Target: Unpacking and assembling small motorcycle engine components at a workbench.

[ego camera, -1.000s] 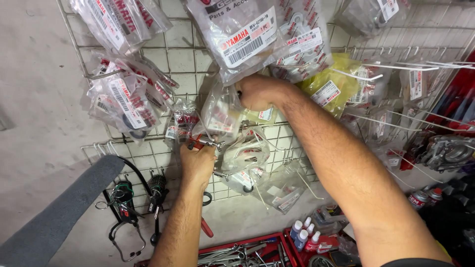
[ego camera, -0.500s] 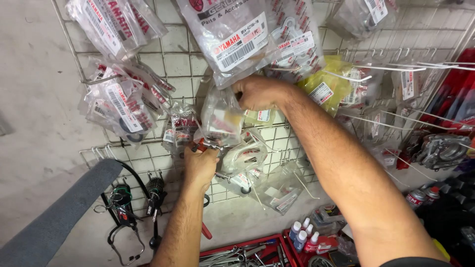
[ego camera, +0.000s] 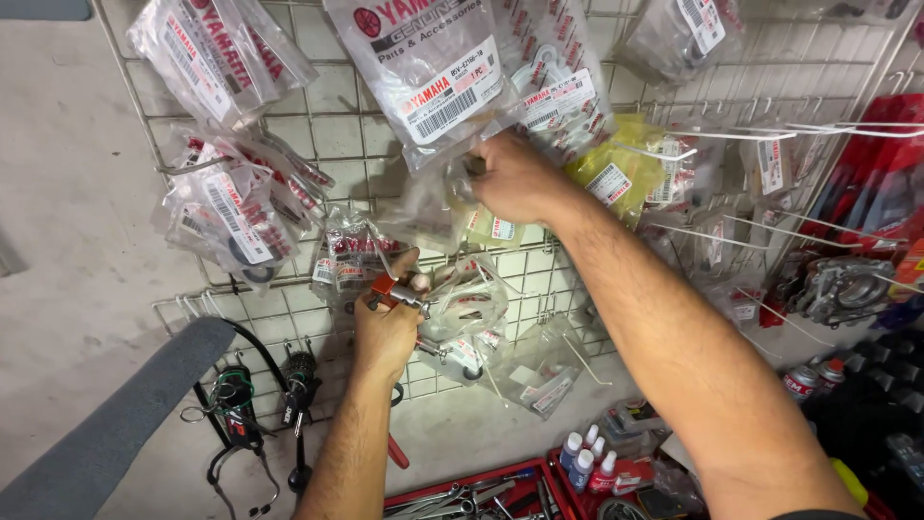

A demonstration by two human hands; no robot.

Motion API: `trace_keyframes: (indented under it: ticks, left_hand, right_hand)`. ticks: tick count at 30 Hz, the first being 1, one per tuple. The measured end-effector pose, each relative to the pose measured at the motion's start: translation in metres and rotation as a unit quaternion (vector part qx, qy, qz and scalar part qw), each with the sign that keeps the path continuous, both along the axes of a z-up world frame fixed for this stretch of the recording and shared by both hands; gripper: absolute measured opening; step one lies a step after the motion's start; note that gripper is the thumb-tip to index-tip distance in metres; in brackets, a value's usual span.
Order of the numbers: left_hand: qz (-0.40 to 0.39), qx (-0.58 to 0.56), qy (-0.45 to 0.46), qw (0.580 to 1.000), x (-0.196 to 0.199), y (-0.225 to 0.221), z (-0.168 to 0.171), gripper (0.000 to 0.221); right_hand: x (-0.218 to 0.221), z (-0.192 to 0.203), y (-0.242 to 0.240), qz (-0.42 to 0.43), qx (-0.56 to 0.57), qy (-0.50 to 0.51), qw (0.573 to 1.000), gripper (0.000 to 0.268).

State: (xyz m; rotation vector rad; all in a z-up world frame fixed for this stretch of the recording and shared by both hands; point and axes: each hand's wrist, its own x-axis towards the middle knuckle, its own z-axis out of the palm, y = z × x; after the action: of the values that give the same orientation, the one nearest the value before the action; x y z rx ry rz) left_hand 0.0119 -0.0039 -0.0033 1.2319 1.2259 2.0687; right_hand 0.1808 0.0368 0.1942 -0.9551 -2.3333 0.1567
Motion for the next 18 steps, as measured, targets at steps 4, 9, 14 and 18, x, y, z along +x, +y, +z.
trace_keyframes:
  ticks: [4, 9, 14, 18]
  left_hand:
    - [-0.006, 0.012, -0.020, 1.000, 0.002, 0.004, -0.014, 0.035]
    - [0.001, 0.022, -0.052, 0.998, -0.002, -0.009, -0.031, 0.033]
    - [0.024, -0.007, -0.060, 0.998, -0.010, -0.056, -0.044, 0.026]
    - [-0.034, -0.058, -0.099, 0.993, -0.001, -0.113, -0.022, 0.044]
  right_hand:
    - [0.003, -0.004, -0.035, 0.049, -0.025, 0.060, 0.997, 0.021]
    - [0.006, -0.019, -0.071, 0.105, 0.009, 0.087, 0.991, 0.016]
    - [0.028, -0.029, -0.127, 0.196, -0.005, 0.138, 0.971, 0.017]
    - [0.025, -0.019, -0.131, 0.101, -0.116, 0.158, 0.975, 0.020]
